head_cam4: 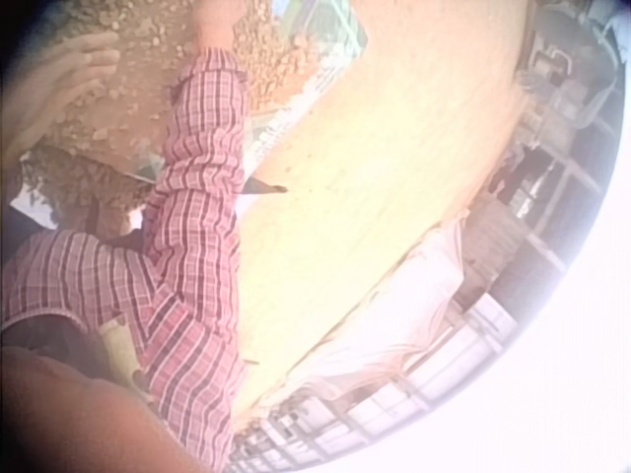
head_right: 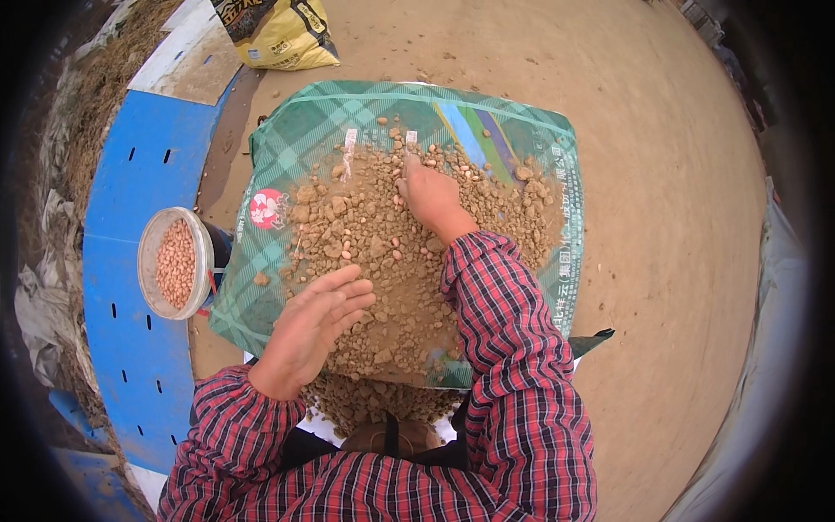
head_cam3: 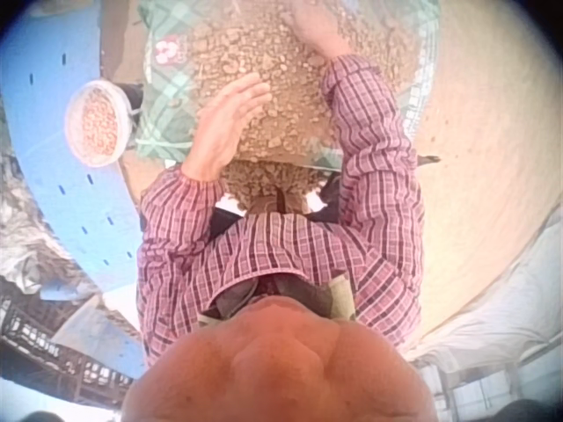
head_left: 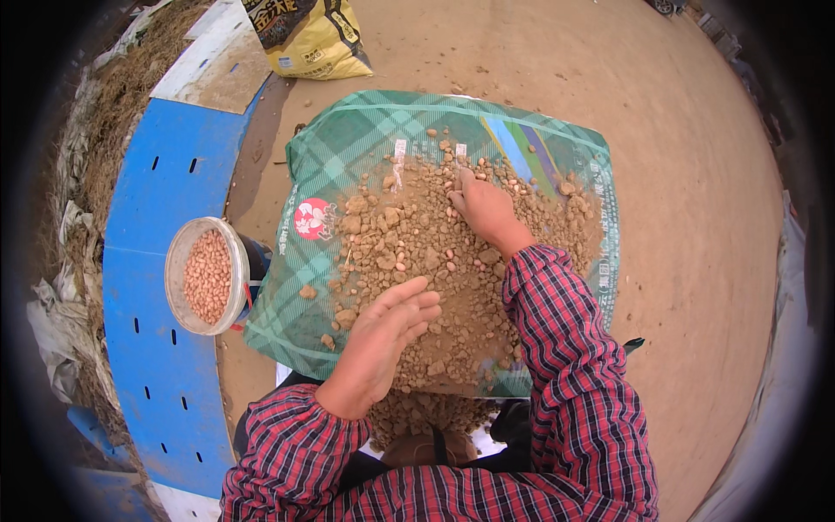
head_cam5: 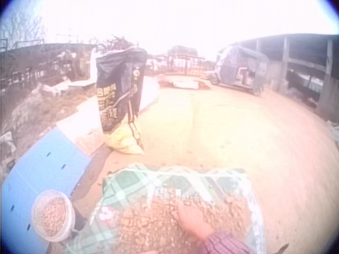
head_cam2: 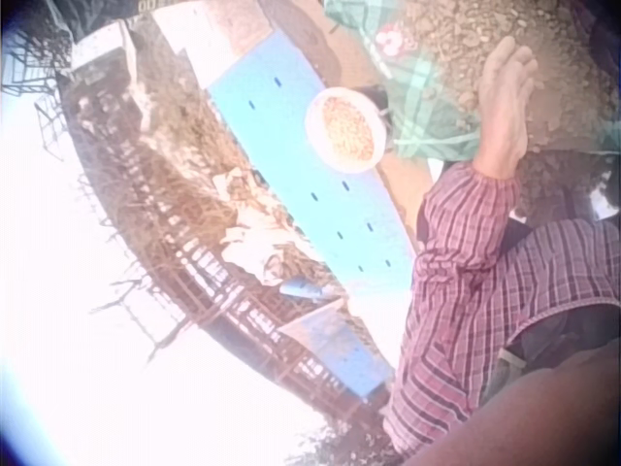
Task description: The person sits on the ground and sorts peanuts from a green sack, picking individual nuts and placing them into a white bucket. They then pour the sorted peanuts into a larger sack and walk away with the bucket.
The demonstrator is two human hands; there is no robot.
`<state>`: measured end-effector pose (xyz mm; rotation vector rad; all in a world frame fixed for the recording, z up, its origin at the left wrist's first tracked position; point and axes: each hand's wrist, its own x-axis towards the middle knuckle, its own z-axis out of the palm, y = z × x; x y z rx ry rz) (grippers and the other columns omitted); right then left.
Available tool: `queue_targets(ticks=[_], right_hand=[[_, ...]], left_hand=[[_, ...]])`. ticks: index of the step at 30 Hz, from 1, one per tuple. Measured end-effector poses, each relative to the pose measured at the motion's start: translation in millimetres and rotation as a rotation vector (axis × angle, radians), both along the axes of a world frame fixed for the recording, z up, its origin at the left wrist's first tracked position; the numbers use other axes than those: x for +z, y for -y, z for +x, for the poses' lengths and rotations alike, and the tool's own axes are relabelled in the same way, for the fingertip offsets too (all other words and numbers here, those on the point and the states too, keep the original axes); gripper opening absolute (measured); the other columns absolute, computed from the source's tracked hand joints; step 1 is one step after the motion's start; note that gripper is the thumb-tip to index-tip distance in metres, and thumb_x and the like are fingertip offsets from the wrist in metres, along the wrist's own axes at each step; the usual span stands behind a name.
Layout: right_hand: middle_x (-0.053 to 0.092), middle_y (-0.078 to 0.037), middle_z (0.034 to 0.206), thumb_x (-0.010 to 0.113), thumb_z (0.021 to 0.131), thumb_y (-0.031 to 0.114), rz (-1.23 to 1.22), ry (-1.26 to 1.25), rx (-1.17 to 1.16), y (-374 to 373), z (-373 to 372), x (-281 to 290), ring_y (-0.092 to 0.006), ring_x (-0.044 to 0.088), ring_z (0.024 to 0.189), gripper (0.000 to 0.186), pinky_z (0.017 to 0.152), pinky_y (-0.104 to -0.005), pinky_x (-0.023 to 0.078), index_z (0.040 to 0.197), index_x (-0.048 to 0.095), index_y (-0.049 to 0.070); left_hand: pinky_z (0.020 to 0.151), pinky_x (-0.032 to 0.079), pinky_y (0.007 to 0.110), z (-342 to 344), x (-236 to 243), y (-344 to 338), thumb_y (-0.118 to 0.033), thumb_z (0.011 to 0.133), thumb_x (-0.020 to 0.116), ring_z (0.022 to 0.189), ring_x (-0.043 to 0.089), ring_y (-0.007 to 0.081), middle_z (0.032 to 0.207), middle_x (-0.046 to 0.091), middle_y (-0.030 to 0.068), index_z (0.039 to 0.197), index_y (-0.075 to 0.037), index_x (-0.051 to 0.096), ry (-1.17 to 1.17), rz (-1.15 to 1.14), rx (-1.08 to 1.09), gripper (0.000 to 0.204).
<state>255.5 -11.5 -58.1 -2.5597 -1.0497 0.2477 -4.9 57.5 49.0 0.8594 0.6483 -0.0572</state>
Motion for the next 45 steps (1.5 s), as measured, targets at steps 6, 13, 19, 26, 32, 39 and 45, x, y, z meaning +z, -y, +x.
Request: queue_targets(ticks=[6,13,19,26,32,39,45], right_hand=[[0.059,-0.019,0.08,0.051,0.094,0.019,0.305,-0.326,0.174,9.2,-35.6,64.1,-0.0356,0.06,0.078,0.02,0.069,-0.0431,0.047,0.097,0.048,0.0],[0.059,-0.016,0.085,0.053,0.093,0.016,0.449,-0.356,0.677,34.1,-104.0,134.7,-0.0271,0.061,0.084,0.02,0.073,-0.0366,0.048,0.099,0.061,-0.001],[0.068,-0.016,0.085,0.062,0.089,0.014,0.347,-0.024,-0.109,49.6,17.7,66.8,-0.0264,0.066,0.079,0.021,0.073,-0.0359,0.05,0.102,0.068,-0.002],[0.067,-0.02,0.087,0.069,0.08,0.01,0.207,0.095,-0.046,71.1,62.3,1.4,-0.0362,0.064,0.083,0.02,0.075,-0.0427,0.05,0.099,0.069,0.003],[0.067,-0.019,0.087,0.075,0.073,0.01,0.142,-0.042,-0.118,73.3,65.1,8.2,-0.0363,0.064,0.084,0.021,0.076,-0.0419,0.051,0.09,0.067,0.002],[0.068,-0.016,0.082,0.075,0.071,0.009,0.004,-0.061,-0.048,68.7,79.9,8.5,-0.0319,0.066,0.079,0.017,0.072,-0.0393,0.052,0.085,0.068,0.002],[0.068,-0.013,0.073,0.075,0.069,0.007,0.13,-0.235,-0.107,75.9,78.6,15.3,-0.0228,0.066,0.067,0.014,0.065,-0.0322,0.052,0.079,0.068,0.0]], left_hand=[[0.103,0.043,0.038,1.6,-6.1,0.2,-0.015,0.098,0.044,0.12,0.053,0.0254,0.126,0.055,0.0146,0.136,0.004,0.042,-0.012,-0.186,0.09,0.042],[0.103,0.044,0.039,11.4,-34.6,-1.0,-0.022,0.102,0.038,0.116,0.055,0.0258,0.12,0.056,0.0127,0.119,0.004,0.052,0.066,-0.641,0.333,0.035],[0.095,0.051,0.034,10.3,-35.9,8.5,-0.016,0.101,0.044,0.107,0.06,0.0231,0.118,0.057,0.0146,0.122,0.007,0.051,-0.001,-0.394,0.217,0.032],[0.094,0.052,0.031,14.3,-20.5,29.4,-0.005,0.099,0.047,0.11,0.06,0.023,0.121,0.057,0.0164,0.131,0.009,0.046,-0.026,-0.133,-0.052,0.035],[0.094,0.052,0.031,12.2,-20.9,35.1,-0.003,0.097,0.051,0.109,0.061,0.0236,0.119,0.058,0.016,0.13,0.009,0.046,-0.07,-0.233,-0.096,0.036],[0.092,0.053,0.031,12.6,-23.2,34.5,-0.003,0.096,0.051,0.108,0.061,0.0237,0.117,0.059,0.0148,0.128,0.007,0.049,-0.058,-0.22,-0.067,0.033],[0.093,0.052,0.032,13.1,-24.3,31.5,-0.004,0.097,0.046,0.108,0.06,0.0234,0.119,0.058,0.0152,0.129,0.008,0.048,-0.059,-0.226,-0.056,0.034]])
